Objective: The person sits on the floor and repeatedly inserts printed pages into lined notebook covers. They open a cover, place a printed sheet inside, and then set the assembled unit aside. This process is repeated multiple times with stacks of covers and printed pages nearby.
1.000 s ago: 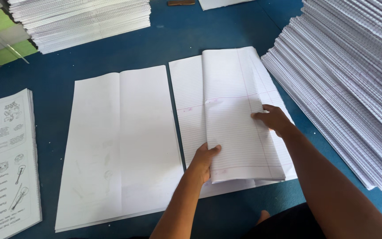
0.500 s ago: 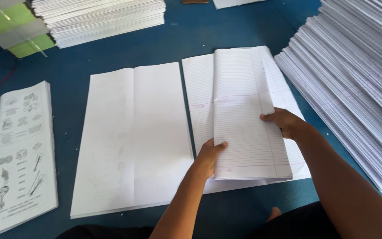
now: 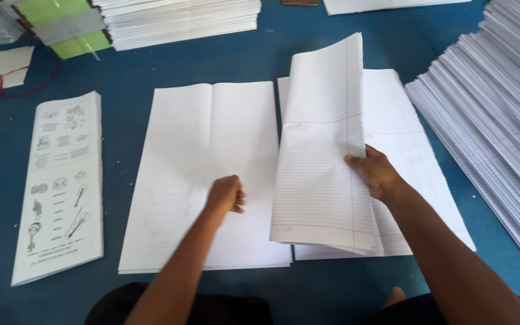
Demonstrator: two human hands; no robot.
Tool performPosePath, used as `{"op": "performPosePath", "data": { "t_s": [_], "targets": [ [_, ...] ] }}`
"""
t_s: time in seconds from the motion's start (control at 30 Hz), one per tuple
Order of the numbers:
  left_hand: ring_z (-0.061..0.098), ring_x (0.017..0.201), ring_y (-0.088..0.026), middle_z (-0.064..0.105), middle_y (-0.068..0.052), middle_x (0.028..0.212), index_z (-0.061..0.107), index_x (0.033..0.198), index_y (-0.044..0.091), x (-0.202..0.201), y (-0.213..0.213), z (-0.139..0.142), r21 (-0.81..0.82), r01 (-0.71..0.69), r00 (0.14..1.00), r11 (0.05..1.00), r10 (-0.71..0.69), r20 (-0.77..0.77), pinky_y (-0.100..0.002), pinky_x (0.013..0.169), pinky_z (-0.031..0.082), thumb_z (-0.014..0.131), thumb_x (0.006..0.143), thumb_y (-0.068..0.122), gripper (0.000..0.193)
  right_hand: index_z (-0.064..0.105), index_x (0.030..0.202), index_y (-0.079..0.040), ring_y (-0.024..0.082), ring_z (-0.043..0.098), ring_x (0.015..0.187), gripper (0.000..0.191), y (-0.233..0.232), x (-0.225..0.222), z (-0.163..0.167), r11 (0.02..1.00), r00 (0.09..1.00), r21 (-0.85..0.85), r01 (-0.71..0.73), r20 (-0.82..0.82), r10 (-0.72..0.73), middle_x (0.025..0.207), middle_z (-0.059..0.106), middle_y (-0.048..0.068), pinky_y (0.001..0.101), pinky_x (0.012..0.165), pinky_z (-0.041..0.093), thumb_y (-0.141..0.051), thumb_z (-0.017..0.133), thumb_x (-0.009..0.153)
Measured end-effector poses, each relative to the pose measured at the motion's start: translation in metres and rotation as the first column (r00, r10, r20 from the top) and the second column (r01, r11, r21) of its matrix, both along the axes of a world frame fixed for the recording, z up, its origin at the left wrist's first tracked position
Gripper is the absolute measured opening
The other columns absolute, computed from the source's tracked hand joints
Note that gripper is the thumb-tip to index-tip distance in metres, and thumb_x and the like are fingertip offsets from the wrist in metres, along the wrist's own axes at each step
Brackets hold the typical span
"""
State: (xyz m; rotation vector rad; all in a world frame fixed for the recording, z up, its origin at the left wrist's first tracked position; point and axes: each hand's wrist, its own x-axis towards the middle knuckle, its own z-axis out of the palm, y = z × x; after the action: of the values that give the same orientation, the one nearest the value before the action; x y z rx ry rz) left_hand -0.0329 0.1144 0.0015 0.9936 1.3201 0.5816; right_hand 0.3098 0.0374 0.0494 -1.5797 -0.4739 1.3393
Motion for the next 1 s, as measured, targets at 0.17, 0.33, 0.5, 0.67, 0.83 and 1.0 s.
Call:
{"op": "performPosePath", "data": {
  "t_s": [0.17, 0.33, 0.5, 0.67, 0.83, 1.0],
  "targets": [
    [0.060, 0.050, -0.016, 0.064, -0.005, 0.067, 0.068, 0.080, 0.006, -0.073, 0.009, 0.024, 0.157, -0.067, 0.951, 0.985, 0.110, -0.288, -0.033, 0.043, 0.051, 0.058, 0.088, 0.029, 0.026, 0.056, 0.137, 0.002, 0.030, 0.070, 0.106, 0.046, 0.014, -0.040, -0.014, 0.999, 0.998, -0.027, -0.046, 0.033, 0.047, 0.122, 0.069, 0.022, 0.0401, 0.093, 0.061, -0.009, 0.064, 0.093],
    [0.069, 0.066, -0.021, 0.073, -0.009, 0.077, 0.074, 0.091, 0.006, -0.131, 0.006, 0.037, 0.274, 0.026, 0.733, 0.961, 0.168, -0.659, -0.036, 0.061, 0.058, 0.072, 0.083, 0.029, 0.025, 0.055, 0.138, 0.001, 0.030, 0.070, 0.103, 0.047, 0.022, -0.089, -0.027, 0.992, 0.991, -0.006, -0.129, 0.019, 0.129, 0.121, 0.070, 0.022, 0.0408, 0.091, 0.061, -0.010, 0.063, 0.093],
    [0.070, 0.104, -0.029, 0.073, -0.013, 0.111, 0.073, 0.114, 0.007, -0.166, -0.003, 0.038, 0.220, 0.167, 0.548, 0.961, 0.095, -0.831, -0.045, 0.090, 0.057, 0.081, 0.080, 0.036, 0.046, 0.055, 0.139, -0.001, 0.029, 0.070, 0.107, 0.048, 0.031, -0.123, -0.033, 0.980, 0.980, -0.003, -0.197, 0.008, 0.197, 0.123, 0.070, 0.020, 0.0415, 0.093, 0.061, -0.010, 0.063, 0.093],
    [0.047, 0.130, -0.042, 0.049, -0.023, 0.139, 0.059, 0.131, 0.001, -0.172, -0.010, 0.049, 0.117, 0.055, 0.395, 0.992, 0.086, -0.915, -0.054, 0.093, 0.053, 0.088, 0.074, 0.044, 0.077, 0.052, 0.141, -0.002, 0.031, 0.069, 0.111, 0.049, 0.033, -0.140, -0.033, 0.978, 0.979, -0.041, -0.204, -0.008, 0.203, 0.126, 0.068, 0.021, 0.0445, 0.094, 0.060, -0.011, 0.062, 0.094],
    [0.054, 0.123, -0.043, 0.054, -0.026, 0.135, 0.059, 0.130, -0.003, -0.176, -0.009, 0.046, 0.107, 0.013, 0.398, 0.994, 0.093, -0.913, -0.052, 0.091, 0.056, 0.093, 0.069, 0.044, 0.084, 0.048, 0.145, -0.003, 0.031, 0.066, 0.115, 0.051, 0.028, -0.147, -0.034, 0.969, 0.972, -0.126, -0.215, 0.065, 0.224, 0.129, 0.065, 0.022, 0.0453, 0.097, 0.058, -0.014, 0.061, 0.096],
    [0.069, 0.100, -0.034, 0.073, -0.018, 0.105, 0.070, 0.110, 0.002, -0.192, -0.008, 0.031, 0.376, 0.037, 0.446, 0.926, 0.321, -0.836, -0.043, 0.086, 0.056, 0.089, 0.070, 0.024, 0.050, 0.049, 0.144, -0.002, 0.031, 0.067, 0.114, 0.051, 0.026, -0.146, -0.041, 0.973, 0.976, -0.085, -0.213, 0.036, 0.217, 0.127, 0.066, 0.021, 0.0449, 0.095, 0.059, -0.015, 0.061, 0.096]
  ]
}}
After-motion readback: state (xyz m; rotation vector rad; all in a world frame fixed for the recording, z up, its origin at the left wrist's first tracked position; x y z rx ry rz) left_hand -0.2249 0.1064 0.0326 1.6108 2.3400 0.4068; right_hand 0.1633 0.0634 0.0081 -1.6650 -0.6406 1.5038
